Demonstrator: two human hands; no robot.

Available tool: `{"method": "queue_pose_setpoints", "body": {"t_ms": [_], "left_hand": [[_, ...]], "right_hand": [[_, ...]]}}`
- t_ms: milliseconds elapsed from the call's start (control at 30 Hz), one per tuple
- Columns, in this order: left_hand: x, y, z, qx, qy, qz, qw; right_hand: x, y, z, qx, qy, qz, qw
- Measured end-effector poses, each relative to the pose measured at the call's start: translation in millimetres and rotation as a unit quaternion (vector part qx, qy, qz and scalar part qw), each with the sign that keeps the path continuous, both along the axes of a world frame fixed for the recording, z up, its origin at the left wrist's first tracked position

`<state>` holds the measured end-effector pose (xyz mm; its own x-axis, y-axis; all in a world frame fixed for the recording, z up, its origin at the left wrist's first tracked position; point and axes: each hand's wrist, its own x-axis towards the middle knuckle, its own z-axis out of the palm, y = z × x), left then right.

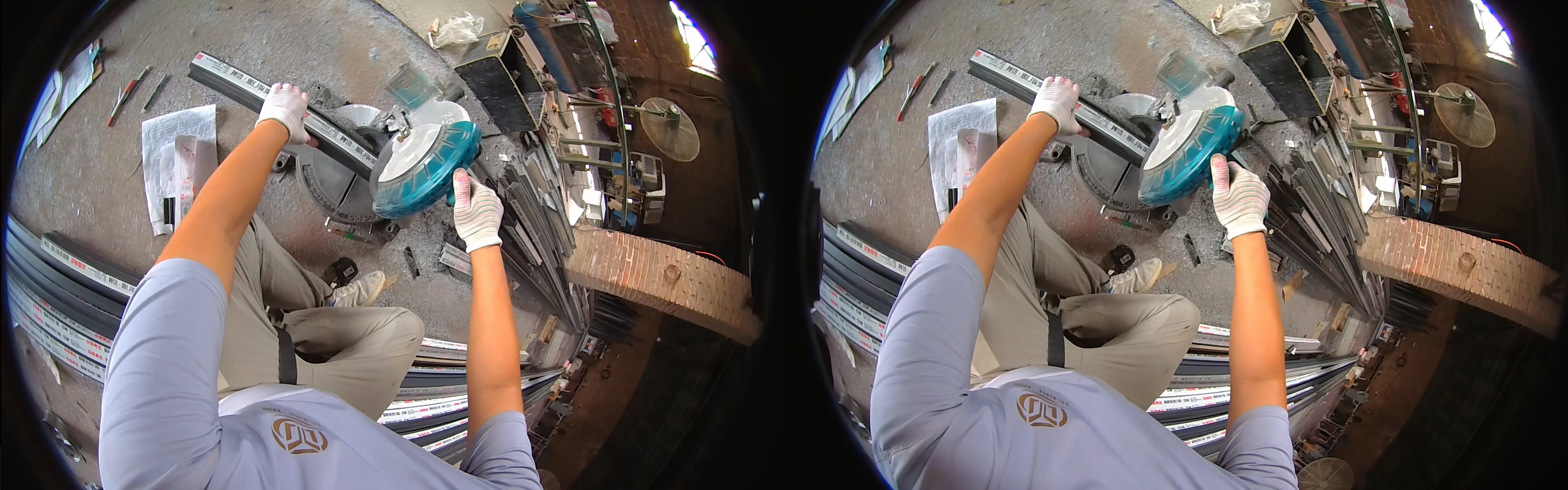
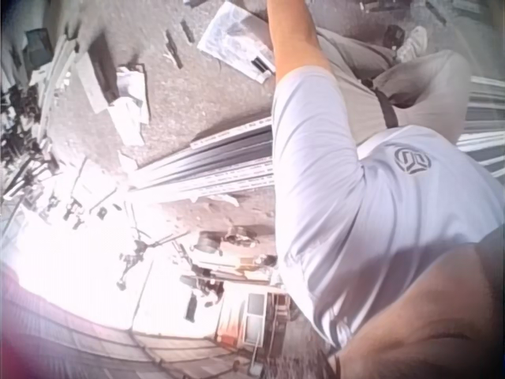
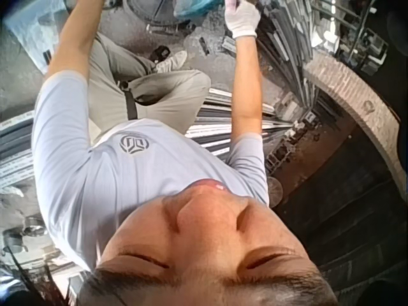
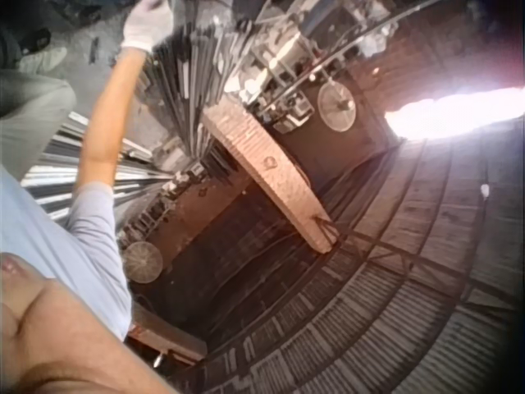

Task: The person selects long metal profiles from a stack, measures them with a tape measure, marks the cut lines with a pencil, and cuts them to length using a miter saw. The cut pieces are placed on the floor.

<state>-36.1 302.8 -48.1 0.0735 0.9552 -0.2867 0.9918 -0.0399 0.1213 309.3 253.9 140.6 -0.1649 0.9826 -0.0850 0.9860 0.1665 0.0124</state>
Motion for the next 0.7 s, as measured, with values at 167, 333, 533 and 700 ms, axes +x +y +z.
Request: {"method": "queue_pose_setpoints", "body": {"t_ms": [167, 333, 533, 700], "left_hand": [[1, -3, 3, 0.019, 0.013, 0.012, 1.000], [0, -3, 4, 0.007, 0.012, 0.012, 1.000], [7, -4, 7, 0.037, -0.007, 0.007, 0.999], [13, -1, 8, 0.038, -0.011, 0.009, 0.999]], "right_hand": [[-5, -11, -5, -0.001, 0.002, 0.008, 1.000], [-11, -30, -19, 0.015, 0.010, -0.008, 1.000], [-8, -57, -46, 0.032, 0.025, -0.029, 0.999], [-12, -71, -57, 0.063, 0.050, -0.033, 0.996]]}}
